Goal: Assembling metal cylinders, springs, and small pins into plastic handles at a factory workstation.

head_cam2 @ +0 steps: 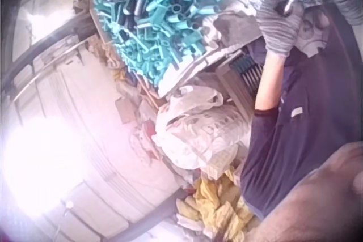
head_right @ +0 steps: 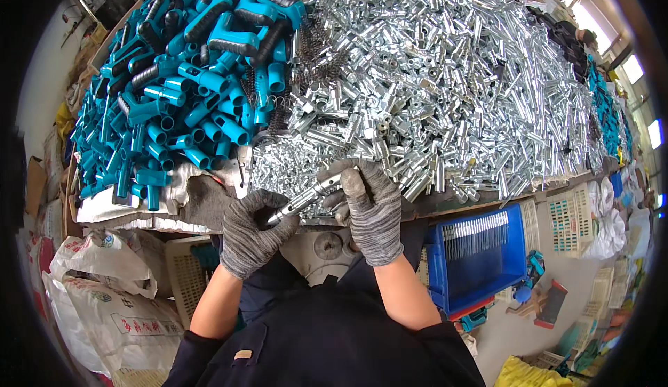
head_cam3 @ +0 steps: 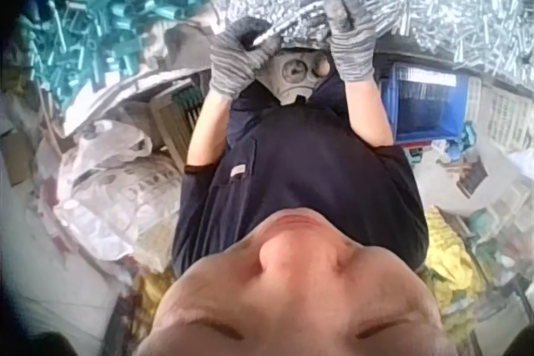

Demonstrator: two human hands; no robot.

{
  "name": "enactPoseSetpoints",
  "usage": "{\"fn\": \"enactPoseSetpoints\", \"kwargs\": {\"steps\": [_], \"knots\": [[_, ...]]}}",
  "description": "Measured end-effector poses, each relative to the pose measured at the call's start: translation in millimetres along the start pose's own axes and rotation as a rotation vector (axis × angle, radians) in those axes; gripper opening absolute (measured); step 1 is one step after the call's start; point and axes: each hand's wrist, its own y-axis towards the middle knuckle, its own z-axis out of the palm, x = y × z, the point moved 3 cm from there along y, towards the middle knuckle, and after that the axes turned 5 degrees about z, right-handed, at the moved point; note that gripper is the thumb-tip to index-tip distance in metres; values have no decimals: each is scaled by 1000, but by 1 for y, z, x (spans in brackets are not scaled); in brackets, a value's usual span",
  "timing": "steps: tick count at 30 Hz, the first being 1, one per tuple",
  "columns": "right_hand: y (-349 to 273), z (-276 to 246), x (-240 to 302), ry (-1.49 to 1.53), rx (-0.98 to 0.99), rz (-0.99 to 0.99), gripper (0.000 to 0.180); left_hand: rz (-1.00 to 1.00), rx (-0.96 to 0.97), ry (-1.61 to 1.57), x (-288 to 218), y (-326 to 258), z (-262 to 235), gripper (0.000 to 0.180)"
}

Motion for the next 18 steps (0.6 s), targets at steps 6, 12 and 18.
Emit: {"fn": "enactPoseSetpoints", "kwargs": {"steps": [6,12,18], "knots": [[7,-2,0,-86,57,-27,31,-44,-81,-125,-14,-2,6,21],[3,12,6,81,219,206,36,214,-60,246,-29,5,4,19],[12,7,-13,76,171,179,40,152,112,427,-32,18,-6,33]]}}
